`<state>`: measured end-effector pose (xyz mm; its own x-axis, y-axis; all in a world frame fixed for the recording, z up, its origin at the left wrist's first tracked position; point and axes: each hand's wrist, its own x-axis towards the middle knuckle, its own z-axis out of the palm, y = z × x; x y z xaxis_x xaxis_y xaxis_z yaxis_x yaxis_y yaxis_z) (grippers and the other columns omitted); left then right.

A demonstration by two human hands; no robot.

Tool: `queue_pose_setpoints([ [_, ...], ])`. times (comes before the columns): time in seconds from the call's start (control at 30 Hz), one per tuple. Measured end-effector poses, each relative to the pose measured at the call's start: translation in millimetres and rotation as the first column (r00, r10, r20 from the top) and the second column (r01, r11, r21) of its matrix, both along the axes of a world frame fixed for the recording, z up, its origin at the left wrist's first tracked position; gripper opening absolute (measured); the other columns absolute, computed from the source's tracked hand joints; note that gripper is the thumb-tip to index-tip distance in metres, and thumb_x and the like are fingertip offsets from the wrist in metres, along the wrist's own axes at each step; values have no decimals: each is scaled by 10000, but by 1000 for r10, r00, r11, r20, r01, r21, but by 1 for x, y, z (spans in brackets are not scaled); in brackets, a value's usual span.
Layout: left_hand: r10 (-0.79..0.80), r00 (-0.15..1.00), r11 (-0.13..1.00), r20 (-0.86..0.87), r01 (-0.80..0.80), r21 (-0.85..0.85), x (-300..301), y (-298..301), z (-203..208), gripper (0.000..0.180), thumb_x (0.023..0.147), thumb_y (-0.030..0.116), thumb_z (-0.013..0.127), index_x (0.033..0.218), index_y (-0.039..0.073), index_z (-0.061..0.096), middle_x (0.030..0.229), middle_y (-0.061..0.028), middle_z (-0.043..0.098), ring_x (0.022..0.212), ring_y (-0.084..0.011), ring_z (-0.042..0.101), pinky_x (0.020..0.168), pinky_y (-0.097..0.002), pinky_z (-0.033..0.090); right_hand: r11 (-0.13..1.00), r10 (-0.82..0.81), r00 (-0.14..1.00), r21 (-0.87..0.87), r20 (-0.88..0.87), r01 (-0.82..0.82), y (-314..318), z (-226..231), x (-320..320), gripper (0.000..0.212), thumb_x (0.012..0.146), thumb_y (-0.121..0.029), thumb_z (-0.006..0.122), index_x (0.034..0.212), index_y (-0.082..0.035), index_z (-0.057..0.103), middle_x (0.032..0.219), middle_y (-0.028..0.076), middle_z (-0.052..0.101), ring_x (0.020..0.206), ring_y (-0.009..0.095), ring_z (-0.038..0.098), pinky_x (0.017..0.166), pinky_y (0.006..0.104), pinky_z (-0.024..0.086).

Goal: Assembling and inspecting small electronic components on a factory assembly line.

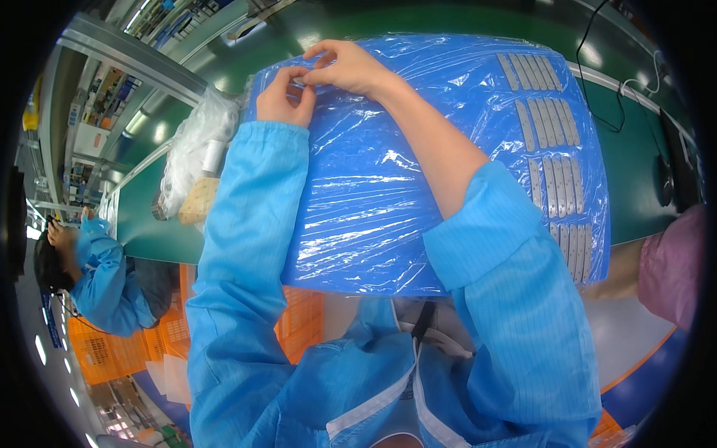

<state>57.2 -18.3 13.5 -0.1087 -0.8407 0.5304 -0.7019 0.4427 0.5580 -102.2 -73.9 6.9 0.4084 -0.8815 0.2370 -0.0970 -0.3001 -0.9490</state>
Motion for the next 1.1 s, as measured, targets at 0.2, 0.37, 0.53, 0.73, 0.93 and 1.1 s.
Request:
queue_pose_setpoints([
  [0.2, 2, 1000, 1000, 26, -2, -12, 0, 1, -2, 194, 823, 100, 675, 1008, 54, 639, 791, -103, 691, 671, -194, 675, 634, -309, 533, 999, 35, 999, 21, 22, -35, 0, 0, 0, 502, 786, -221, 749, 1231, -55, 586, 1123, 160, 594, 1039, 235, 598, 931, 356, 487],
  [0.37, -2, 999, 1000, 40, 2, -3, 1, 0, -3, 198, 817, 99, 679, 1006, 58, 639, 796, -96, 691, 672, -192, 672, 634, -309, 532, 1000, 31, 1000, -3, -3, -31, 0, 0, -1, 507, 780, -204, 744, 1236, -52, 583, 1122, 167, 594, 1050, 239, 596, 930, 356, 489],
  [0.53, -27, 998, 999, 53, 28, -22, 2, 0, -4, 204, 788, 76, 681, 982, 52, 624, 838, -95, 676, 677, -198, 649, 634, -332, 531, 999, 45, 999, -8, -18, -45, -1, -1, 0, 508, 775, -191, 744, 1237, -51, 583, 1116, 167, 597, 1055, 243, 595, 925, 361, 494],
  [0.73, -31, 998, 999, 52, 32, -24, 2, 0, -4, 202, 779, 63, 676, 973, 51, 622, 845, -96, 677, 671, -202, 645, 633, -335, 530, 999, 35, 999, -25, -35, -36, -2, -3, 2, 501, 774, -180, 749, 1230, -50, 588, 1120, 164, 598, 1052, 244, 595, 916, 361, 499],
  [0.93, -28, 998, 999, 60, 29, -27, 2, 0, -4, 211, 771, 57, 674, 976, 51, 622, 859, -100, 680, 683, -207, 651, 647, -338, 534, 998, 0, 999, -62, -53, -3, -1, -5, 3, 485, 773, -183, 754, 1213, -53, 597, 1111, 156, 598, 1033, 237, 596, 896, 354, 504],
  [1.1, -28, 998, 999, 59, 29, -31, 1, -1, -5, 222, 780, 64, 677, 997, 54, 629, 853, -96, 686, 697, -210, 658, 663, -329, 536, 997, -6, 999, -73, -53, 2, -2, -6, 3, 468, 774, -181, 753, 1199, -56, 602, 1091, 149, 605, 1024, 231, 599, 884, 346, 508],
])
